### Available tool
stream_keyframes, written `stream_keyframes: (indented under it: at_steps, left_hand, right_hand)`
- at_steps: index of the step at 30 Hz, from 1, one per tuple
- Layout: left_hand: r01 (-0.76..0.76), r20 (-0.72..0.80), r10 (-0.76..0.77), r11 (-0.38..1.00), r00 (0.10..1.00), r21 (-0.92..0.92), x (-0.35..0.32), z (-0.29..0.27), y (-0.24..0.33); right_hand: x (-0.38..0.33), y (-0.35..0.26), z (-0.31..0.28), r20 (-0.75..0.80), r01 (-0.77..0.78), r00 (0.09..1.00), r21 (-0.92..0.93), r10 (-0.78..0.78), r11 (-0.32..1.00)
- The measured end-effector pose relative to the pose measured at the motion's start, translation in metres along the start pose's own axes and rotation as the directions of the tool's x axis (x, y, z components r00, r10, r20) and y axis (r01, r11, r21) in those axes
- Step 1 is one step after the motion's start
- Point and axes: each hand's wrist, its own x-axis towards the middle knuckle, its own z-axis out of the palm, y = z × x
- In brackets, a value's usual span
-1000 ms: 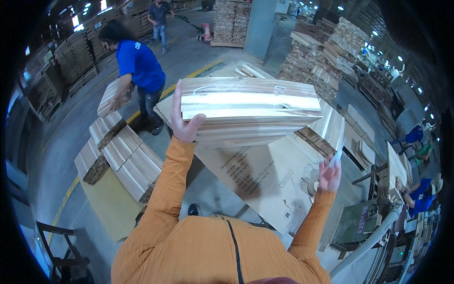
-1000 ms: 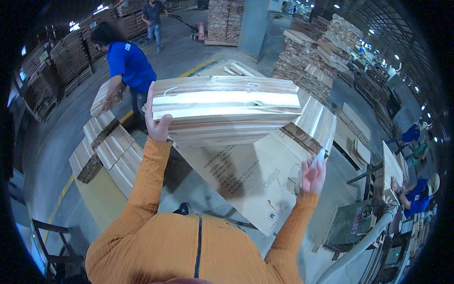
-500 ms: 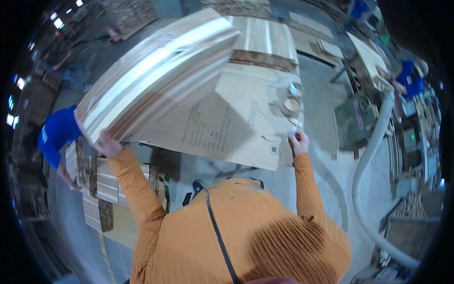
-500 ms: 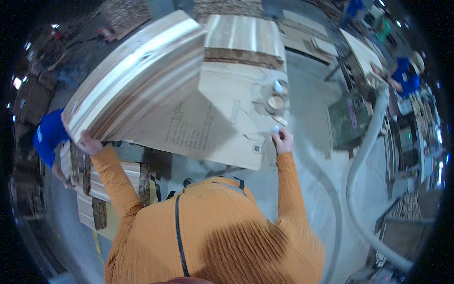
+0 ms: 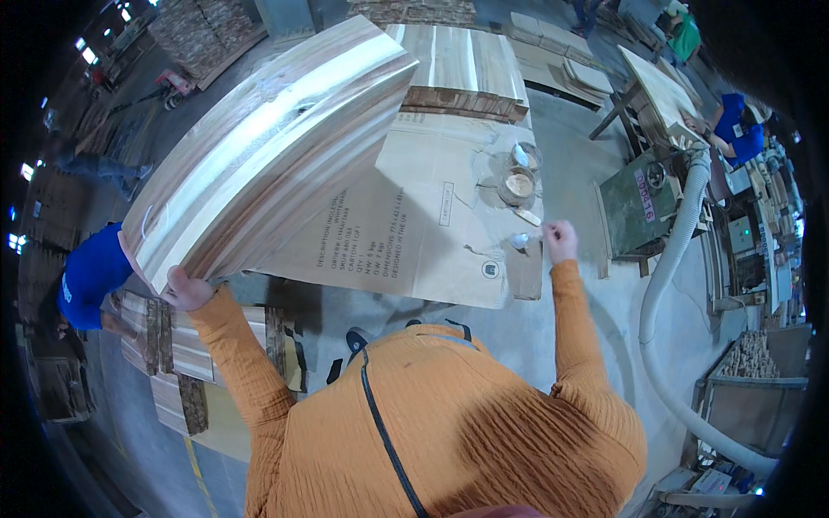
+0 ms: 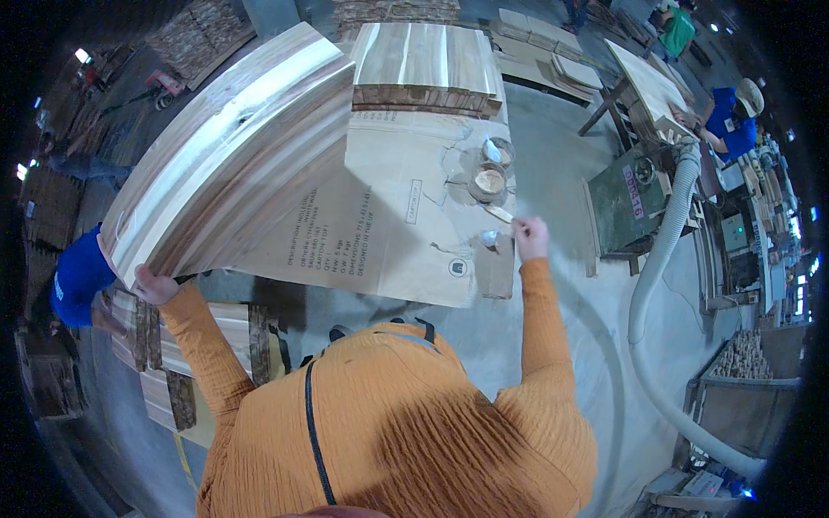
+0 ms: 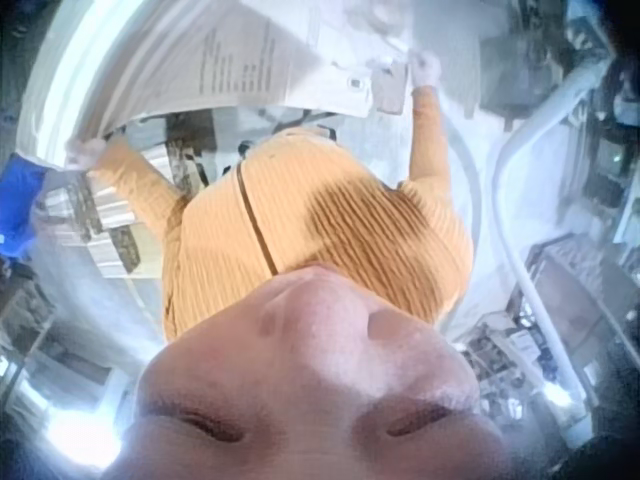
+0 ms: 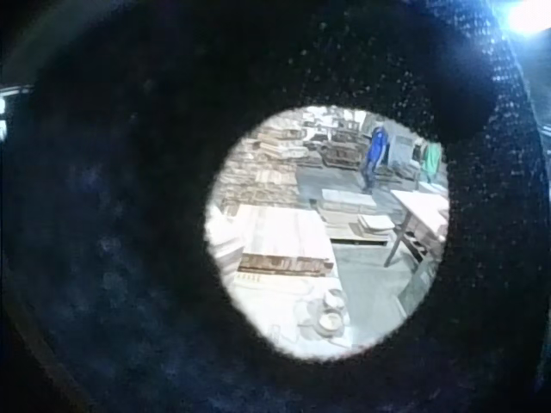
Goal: The person applies glue from a tube to the edges of wooden planks and stacks them on a pile. The person repeats this process for several planks in a warehouse setting.
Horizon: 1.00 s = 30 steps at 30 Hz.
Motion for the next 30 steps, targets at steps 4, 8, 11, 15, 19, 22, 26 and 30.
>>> stream_keyframes:
  at_steps: [4,8,11,15,19,22,26,30]
  left_hand:
    - [-0.007,-0.007,0.007,1.000,1.000,-0.005,0.000,-0.001,0.001]
    - [-0.021,0.036,0.019,0.999,0.999,0.047,0.002,0.001,0.011]
    - [-0.033,0.050,0.029,0.996,0.998,0.079,0.001,-0.007,0.009]
    - [-0.042,0.009,0.041,0.994,0.999,0.097,0.001,-0.005,0.015]
    - [-0.005,-0.010,0.006,0.997,1.000,0.072,-0.002,-0.011,0.019]
    - [0.048,-0.009,-0.047,0.997,0.999,0.054,-0.006,-0.001,0.032]
    - [-0.025,-0.019,0.026,0.997,0.999,0.070,-0.014,-0.005,0.032]
    - [0.042,0.021,-0.042,0.999,0.999,-0.010,-0.012,-0.006,0.032]
  right_hand:
    - [0.070,-0.029,0.000,0.030,0.085,0.996,-0.136,-0.082,0.987]
    - [0.107,-0.058,0.025,0.409,0.200,0.912,-0.487,0.020,0.850]
    - [0.118,-0.068,0.043,0.481,0.261,0.870,-0.637,0.110,0.726]
    - [0.116,-0.066,0.045,0.493,0.257,0.859,-0.653,0.142,0.712]
    - [0.116,-0.070,0.042,0.482,0.232,0.867,-0.614,0.126,0.754]
    - [0.121,-0.073,0.035,0.493,0.185,0.851,-0.604,0.181,0.775]
    - [0.145,-0.093,0.022,0.394,0.170,0.919,-0.416,0.008,0.893]
    - [0.176,-0.160,0.006,0.145,0.347,0.910,0.246,-0.388,0.905]
